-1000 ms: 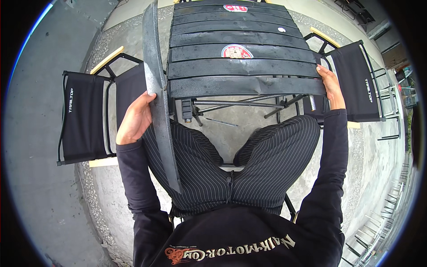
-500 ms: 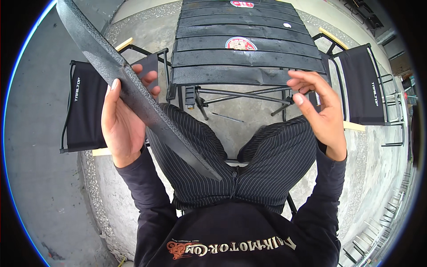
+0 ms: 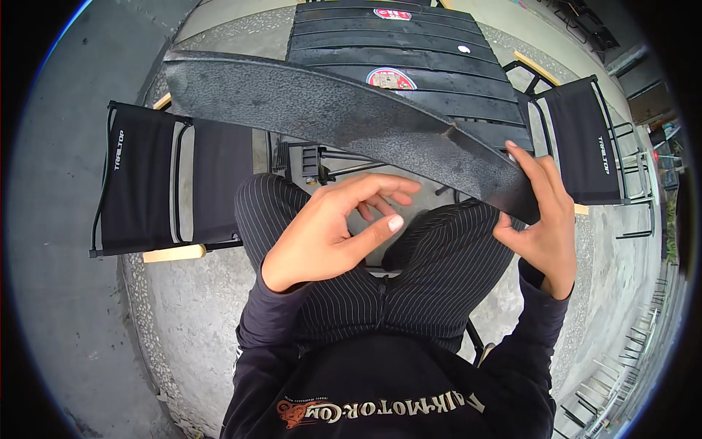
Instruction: Assembling a portable folding camping table by attaching the slat-top surface to the frame.
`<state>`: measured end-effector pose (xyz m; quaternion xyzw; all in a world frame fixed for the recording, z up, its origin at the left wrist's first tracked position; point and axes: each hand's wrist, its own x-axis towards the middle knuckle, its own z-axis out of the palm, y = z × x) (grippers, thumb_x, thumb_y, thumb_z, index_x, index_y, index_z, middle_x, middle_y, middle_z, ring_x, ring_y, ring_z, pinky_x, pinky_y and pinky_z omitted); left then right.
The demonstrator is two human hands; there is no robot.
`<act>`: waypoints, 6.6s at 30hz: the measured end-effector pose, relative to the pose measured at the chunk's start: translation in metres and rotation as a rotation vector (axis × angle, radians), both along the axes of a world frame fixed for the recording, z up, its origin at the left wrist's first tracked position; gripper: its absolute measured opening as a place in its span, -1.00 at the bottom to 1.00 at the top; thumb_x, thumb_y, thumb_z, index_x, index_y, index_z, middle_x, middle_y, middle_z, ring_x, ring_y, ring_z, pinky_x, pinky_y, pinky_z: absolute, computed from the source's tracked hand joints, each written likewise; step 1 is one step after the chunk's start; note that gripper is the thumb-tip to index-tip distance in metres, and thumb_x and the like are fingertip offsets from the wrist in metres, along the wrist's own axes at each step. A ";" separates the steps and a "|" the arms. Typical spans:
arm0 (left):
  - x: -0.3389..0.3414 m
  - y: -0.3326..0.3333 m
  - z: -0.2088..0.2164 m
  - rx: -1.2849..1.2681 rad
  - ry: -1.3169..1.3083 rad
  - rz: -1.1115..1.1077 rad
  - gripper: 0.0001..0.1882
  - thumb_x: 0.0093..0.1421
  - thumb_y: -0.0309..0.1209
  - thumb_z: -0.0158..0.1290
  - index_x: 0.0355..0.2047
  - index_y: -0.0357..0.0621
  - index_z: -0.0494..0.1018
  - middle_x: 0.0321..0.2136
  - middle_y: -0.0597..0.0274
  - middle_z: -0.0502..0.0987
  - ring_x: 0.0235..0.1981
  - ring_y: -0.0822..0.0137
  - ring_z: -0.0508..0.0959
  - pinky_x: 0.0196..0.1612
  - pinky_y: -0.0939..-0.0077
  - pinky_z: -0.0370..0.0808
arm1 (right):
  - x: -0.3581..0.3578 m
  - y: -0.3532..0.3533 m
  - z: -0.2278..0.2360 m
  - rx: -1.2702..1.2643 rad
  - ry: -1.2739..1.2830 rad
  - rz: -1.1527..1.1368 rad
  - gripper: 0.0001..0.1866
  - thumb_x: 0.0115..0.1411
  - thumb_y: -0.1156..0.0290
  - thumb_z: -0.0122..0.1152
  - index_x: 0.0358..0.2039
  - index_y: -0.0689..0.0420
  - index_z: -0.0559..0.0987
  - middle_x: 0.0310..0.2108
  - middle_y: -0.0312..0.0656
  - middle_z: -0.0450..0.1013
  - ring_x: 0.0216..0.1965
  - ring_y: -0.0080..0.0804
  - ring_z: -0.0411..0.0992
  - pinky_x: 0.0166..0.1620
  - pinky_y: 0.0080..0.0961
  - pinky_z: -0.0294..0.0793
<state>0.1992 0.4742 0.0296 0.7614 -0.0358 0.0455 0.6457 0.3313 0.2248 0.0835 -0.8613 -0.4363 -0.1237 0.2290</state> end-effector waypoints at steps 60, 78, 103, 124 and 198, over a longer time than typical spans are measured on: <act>-0.012 0.141 -0.060 -0.578 0.372 0.197 -0.49 0.33 -0.35 -0.01 0.17 -0.46 0.22 -0.18 0.04 0.55 -0.19 0.34 0.61 -0.07 0.51 0.60 | 0.104 -0.011 -0.046 -0.294 0.186 0.292 -0.10 -0.51 0.30 0.56 0.04 0.13 0.55 -0.59 -0.19 0.13 -0.56 -0.36 0.16 -0.41 -0.49 0.24; -0.014 0.131 -0.054 -0.379 0.376 0.232 -0.45 0.21 -0.49 0.11 0.18 -0.41 0.24 -0.23 0.24 0.54 -0.24 0.46 0.57 -0.10 0.57 0.58 | 0.120 0.004 -0.048 -0.478 0.505 0.285 -0.20 -0.42 0.29 0.27 0.01 0.20 0.56 -0.28 -0.04 0.55 -0.36 -0.12 0.43 -0.06 -0.37 0.37; -0.018 0.135 -0.061 -0.384 0.276 0.177 -0.46 0.24 -0.48 0.09 0.19 -0.40 0.23 -0.16 0.15 0.58 -0.19 0.45 0.60 -0.10 0.61 0.57 | 0.156 -0.004 -0.058 -0.670 1.113 0.265 -0.27 -0.19 -0.01 0.20 -0.13 0.39 0.59 -0.68 -0.23 0.46 -0.69 -0.60 0.31 -0.56 -0.64 0.24; -0.015 0.141 -0.061 -0.407 0.320 0.187 -0.49 0.26 -0.41 0.09 0.17 -0.37 0.27 -0.18 0.19 0.56 -0.23 0.52 0.60 -0.09 0.72 0.57 | 0.169 0.000 -0.057 -0.657 1.100 0.286 -0.36 -0.20 0.10 0.16 -0.18 0.35 0.60 -0.73 -0.34 0.30 -0.66 -0.58 0.22 -0.54 -0.58 0.14; 0.012 0.142 -0.031 -0.530 0.143 0.177 -0.58 0.33 -0.43 -0.24 0.12 -0.39 0.33 -0.10 -0.08 0.54 -0.22 0.33 0.62 -0.13 0.56 0.57 | 0.057 0.243 -0.043 0.068 0.090 0.773 -0.72 0.08 0.36 0.29 -0.21 0.22 0.61 -0.48 -0.05 0.54 -0.65 -0.26 0.42 -0.56 -0.45 0.36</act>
